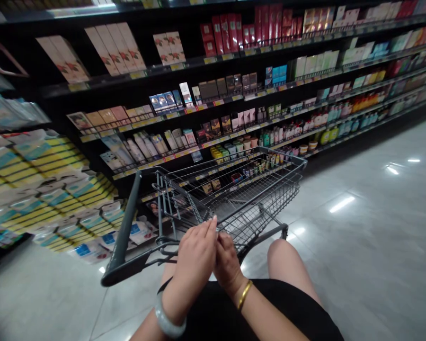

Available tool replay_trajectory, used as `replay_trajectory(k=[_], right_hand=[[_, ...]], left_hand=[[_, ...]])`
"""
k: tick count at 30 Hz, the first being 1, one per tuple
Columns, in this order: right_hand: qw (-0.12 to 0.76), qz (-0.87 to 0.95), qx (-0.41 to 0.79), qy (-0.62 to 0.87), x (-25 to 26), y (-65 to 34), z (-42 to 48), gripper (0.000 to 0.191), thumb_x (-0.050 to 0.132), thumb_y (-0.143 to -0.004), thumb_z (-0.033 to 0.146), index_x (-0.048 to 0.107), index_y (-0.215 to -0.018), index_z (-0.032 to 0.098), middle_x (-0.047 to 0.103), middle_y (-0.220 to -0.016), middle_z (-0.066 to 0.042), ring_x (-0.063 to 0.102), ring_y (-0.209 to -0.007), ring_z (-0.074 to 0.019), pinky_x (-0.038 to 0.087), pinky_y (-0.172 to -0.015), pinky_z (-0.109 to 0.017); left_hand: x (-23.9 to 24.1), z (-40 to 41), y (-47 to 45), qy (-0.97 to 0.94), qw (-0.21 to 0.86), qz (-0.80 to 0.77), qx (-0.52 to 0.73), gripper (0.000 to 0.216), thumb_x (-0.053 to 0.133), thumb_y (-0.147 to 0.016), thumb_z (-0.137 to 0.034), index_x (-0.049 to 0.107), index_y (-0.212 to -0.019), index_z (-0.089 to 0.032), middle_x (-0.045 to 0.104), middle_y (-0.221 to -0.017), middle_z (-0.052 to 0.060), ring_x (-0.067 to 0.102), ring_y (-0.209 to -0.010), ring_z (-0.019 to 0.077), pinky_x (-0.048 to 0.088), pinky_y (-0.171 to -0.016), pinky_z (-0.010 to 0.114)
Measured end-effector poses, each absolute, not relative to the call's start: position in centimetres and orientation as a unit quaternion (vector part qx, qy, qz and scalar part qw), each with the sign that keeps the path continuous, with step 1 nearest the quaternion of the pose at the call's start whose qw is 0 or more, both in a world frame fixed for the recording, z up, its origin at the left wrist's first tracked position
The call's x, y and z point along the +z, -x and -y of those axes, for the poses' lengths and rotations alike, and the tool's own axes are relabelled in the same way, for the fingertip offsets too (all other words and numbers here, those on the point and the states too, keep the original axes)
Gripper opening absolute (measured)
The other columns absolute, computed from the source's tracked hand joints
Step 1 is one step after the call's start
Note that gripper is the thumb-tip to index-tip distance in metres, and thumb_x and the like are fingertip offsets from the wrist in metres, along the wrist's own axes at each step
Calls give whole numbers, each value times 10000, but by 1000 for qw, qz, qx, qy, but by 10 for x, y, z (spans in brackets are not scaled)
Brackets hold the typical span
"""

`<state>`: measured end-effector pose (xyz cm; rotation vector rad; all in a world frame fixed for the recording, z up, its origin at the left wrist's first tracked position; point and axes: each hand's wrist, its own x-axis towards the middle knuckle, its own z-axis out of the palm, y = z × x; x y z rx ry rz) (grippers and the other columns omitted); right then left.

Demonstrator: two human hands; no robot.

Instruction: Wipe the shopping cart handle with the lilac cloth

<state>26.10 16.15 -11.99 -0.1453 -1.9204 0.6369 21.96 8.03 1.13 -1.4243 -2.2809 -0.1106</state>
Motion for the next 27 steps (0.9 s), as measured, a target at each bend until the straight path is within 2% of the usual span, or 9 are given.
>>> replay_trajectory(k=[3, 5, 8, 12, 14, 19, 21, 24, 27], right_hand=[[529, 808, 241, 96, -151, -260, -174, 317, 479, -884, 106, 587, -1159, 220, 586, -1086, -86, 571, -1016, -209, 563, -863, -416], [523, 805, 243, 140, -171, -260, -181, 243, 519, -850, 125, 614, -1056, 214, 580, -1041, -83, 577, -975, -222, 577, -804, -415], [518, 798, 264, 161, -175, -260, -181, 196, 559, -825, 147, 624, -995, 220, 575, -1027, -84, 575, -968, -237, 571, -807, -434], [532, 789, 276, 131, -151, -253, -170, 284, 563, -861, 182, 598, -1140, 217, 570, -1098, -97, 559, -1019, -227, 541, -894, -436], [530, 789, 282, 128, -150, -250, -170, 296, 561, -859, 180, 594, -1152, 209, 565, -1107, -100, 556, -1034, -222, 539, -900, -422], [506, 782, 315, 183, -186, -255, -188, 223, 578, -763, 128, 619, -966, 208, 566, -1039, -74, 572, -1002, -225, 549, -852, -419], [506, 770, 330, 205, -190, -257, -192, 240, 581, -723, 116, 609, -947, 196, 568, -1010, -70, 574, -1005, -229, 542, -863, -422], [517, 763, 348, 173, -168, -255, -186, 252, 585, -756, 134, 590, -1000, 198, 569, -1017, -76, 560, -1051, -233, 518, -922, -434], [547, 751, 350, 118, -141, -248, -177, 333, 578, -809, 167, 525, -1135, 211, 564, -1108, -97, 538, -1107, -238, 489, -979, -467]], left_hand=[[2, -87, -218, 503, 218, 836, -10, 554, 520, -901, -210, 430, -1443, -141, 645, -1115, 109, 595, -902, 210, 463, -778, 349], [-5, -90, -216, 496, 230, 837, -1, 589, 548, -893, -243, 410, -1458, -149, 622, -1024, 91, 562, -844, 205, 446, -718, 340], [-12, -91, -212, 498, 256, 829, -3, 635, 578, -880, -265, 381, -1475, -159, 578, -1008, 84, 518, -841, 202, 426, -723, 343], [-12, -90, -211, 500, 253, 828, 4, 633, 522, -904, -214, 322, -1503, -167, 562, -1009, 75, 495, -839, 194, 405, -734, 349], [-11, -90, -212, 499, 246, 830, 11, 629, 501, -913, -211, 304, -1510, -171, 565, -1012, 75, 494, -842, 193, 401, -739, 349], [-9, -90, -211, 498, 241, 833, 21, 607, 510, -913, -241, 333, -1491, -183, 579, -1034, 81, 520, -882, 205, 409, -771, 352], [-8, -93, -211, 485, 238, 842, 17, 539, 524, -913, -269, 415, -1432, -171, 589, -1018, 81, 540, -890, 212, 418, -778, 352], [-3, -101, -210, 457, 214, 863, 21, 343, 501, -934, -294, 561, -1228, -130, 605, -955, 86, 575, -875, 226, 433, -749, 343], [6, -110, -208, 444, 170, 879, 46, 214, 413, -967, -242, 594, -1009, -135, 614, -883, 83, 612, -777, 214, 420, -641, 307]])
